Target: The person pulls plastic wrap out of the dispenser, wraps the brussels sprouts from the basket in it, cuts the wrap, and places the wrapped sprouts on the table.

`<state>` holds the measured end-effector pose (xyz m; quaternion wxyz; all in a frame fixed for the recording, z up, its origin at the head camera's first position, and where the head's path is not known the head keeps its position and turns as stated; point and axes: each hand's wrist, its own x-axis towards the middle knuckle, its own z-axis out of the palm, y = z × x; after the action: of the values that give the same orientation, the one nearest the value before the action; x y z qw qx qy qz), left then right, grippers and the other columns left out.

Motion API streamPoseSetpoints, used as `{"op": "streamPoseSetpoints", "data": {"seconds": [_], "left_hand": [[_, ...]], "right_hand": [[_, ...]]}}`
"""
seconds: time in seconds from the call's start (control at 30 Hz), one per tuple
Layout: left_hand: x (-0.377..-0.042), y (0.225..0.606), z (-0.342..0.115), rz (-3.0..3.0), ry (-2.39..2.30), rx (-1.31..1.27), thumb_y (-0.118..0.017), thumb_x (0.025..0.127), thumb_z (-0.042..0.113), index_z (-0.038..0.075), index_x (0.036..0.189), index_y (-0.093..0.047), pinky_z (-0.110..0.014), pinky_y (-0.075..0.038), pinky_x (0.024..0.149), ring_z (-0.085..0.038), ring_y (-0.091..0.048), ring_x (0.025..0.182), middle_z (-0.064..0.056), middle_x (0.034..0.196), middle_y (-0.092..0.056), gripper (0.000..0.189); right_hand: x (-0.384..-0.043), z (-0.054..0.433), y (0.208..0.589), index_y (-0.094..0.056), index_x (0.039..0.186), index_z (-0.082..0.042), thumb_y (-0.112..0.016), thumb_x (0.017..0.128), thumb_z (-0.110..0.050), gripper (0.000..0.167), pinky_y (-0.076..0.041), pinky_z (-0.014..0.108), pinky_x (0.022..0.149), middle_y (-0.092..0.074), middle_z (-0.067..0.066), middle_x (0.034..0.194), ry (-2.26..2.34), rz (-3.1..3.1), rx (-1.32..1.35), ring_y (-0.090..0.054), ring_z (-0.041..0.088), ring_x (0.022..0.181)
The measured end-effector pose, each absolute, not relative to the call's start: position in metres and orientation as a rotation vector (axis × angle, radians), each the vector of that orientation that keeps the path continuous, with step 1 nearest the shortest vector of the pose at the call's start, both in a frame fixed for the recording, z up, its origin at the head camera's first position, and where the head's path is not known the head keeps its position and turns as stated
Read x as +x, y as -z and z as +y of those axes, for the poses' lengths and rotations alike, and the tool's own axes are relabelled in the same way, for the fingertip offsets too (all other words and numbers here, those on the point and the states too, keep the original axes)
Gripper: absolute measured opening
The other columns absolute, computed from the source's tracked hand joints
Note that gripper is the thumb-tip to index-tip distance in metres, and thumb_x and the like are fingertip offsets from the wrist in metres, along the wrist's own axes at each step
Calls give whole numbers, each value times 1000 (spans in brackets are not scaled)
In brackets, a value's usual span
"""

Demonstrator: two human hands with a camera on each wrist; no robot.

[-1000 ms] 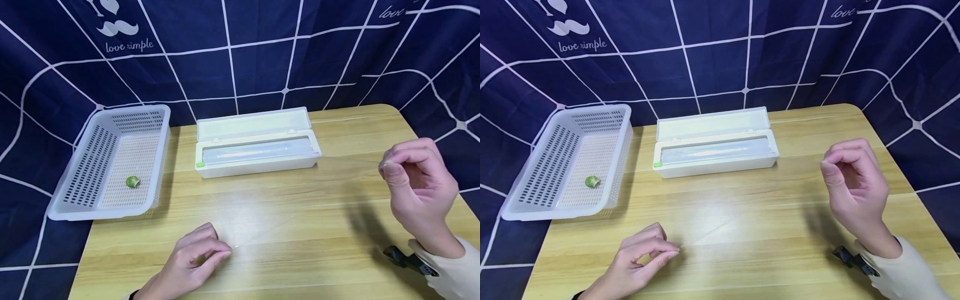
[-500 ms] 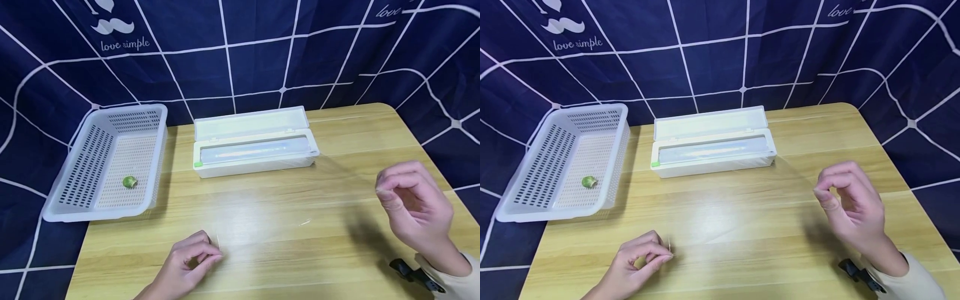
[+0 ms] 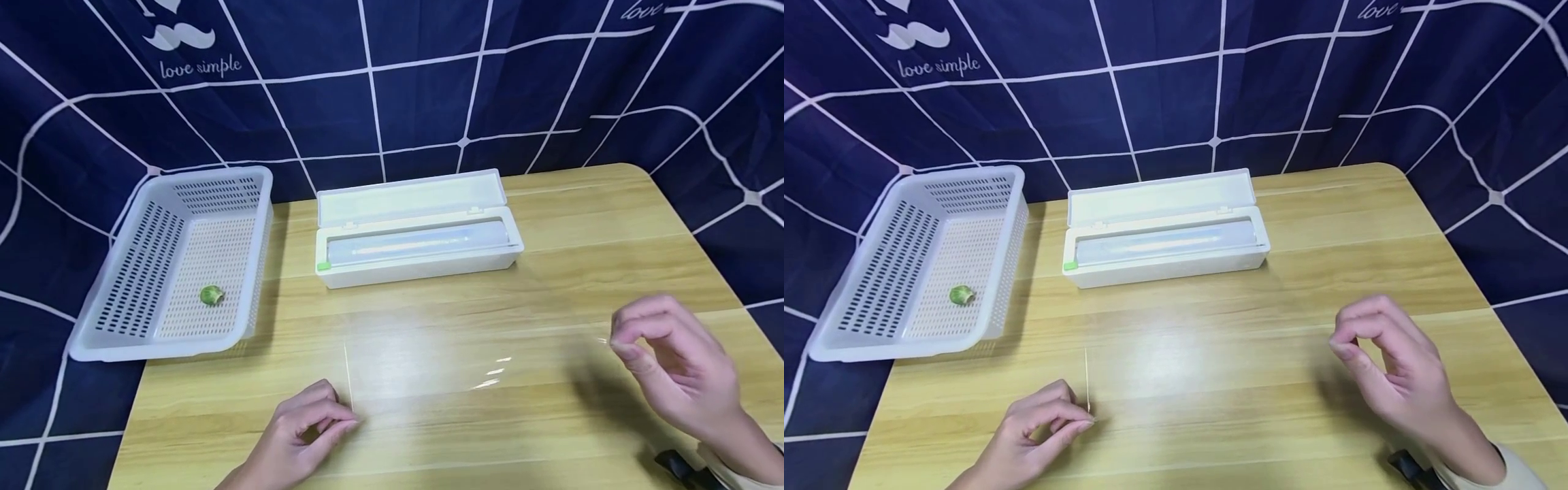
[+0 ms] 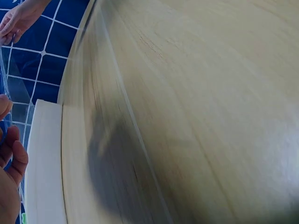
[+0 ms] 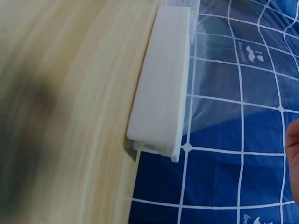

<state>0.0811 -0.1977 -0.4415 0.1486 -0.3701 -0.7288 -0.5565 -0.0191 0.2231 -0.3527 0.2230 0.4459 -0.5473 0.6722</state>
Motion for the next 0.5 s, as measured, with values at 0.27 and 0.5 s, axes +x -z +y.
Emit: {"op": "streamPoseSetpoints", "data": {"seconds": [0.27, 0.5], "left_hand": [[84, 441, -208, -2151, 1564, -1052, -74, 105, 7, 6, 108, -78, -8, -38, 56, -6, -47, 69, 3, 82, -57, 5], [86, 444, -217, -2175, 1557, -1060, -72, 107, 9, 6, 107, -78, -12, -38, 53, -5, -46, 69, 4, 81, -55, 7]], "right_hand": [[-8, 239, 359, -64, 96, 19, -68, 103, 8, 14, -50, 18, 92, -60, 22, 95, -1805, -1703, 1349, -56, 21, 100], [-4, 245, 360, -67, 95, 11, -67, 108, -3, 19, -44, 16, 82, -62, 13, 99, -1649, -1940, 1376, -56, 14, 97]]}}
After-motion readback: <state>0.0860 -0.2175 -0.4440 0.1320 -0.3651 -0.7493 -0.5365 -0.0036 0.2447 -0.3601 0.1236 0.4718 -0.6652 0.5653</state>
